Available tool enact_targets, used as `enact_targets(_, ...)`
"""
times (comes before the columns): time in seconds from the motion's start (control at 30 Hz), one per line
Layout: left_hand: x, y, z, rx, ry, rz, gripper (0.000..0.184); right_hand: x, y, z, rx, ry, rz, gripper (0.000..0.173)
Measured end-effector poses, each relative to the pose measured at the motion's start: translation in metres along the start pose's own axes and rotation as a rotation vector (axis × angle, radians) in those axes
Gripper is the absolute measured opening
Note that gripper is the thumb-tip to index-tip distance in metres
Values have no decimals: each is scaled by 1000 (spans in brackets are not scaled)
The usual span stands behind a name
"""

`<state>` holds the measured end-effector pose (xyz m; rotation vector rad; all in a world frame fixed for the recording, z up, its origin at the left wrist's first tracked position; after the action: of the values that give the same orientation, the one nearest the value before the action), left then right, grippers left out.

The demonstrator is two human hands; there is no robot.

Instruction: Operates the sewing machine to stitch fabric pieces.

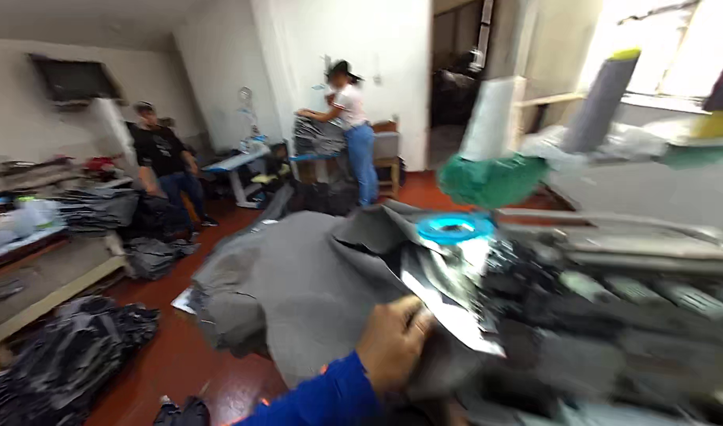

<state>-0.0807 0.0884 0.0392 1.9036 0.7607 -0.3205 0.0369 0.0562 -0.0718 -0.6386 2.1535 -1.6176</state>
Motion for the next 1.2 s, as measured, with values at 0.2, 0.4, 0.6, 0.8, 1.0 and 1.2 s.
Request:
enact_targets(0.2,54,-23,12,303,-131,-341,34,24,53,-1,198,265,-146,16)
enact_targets(0.4,68,-32,14,332,-22,-514,47,55,42,9,211,74,-236,52)
enact_targets(0.6,52,-31,-12,250,-339,-300,39,31,38,20,74,173,-3,25)
enact_targets(0.8,58,-44,37,554,80,-489,48,-109,5,72,-52,452,410,17)
enact_targets(1.0,55,-29,16,454,119,-540,61,-312,-24,99,394,572,1394,36)
enact_targets(1.2,60,-38,-15,493,112,-537,71,-324,-17,89,362,402,1518,16)
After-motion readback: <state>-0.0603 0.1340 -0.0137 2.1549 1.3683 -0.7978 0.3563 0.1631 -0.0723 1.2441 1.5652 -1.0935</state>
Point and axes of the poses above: each hand's wrist, its own z-axis away from the middle knuckle, its own x-axis out of the palm, y = z × x, the point moved 8 cm from there along -z, towards the middle knuckle, and after that the axes turned 5 degrees about y, right-handed, at the moved point
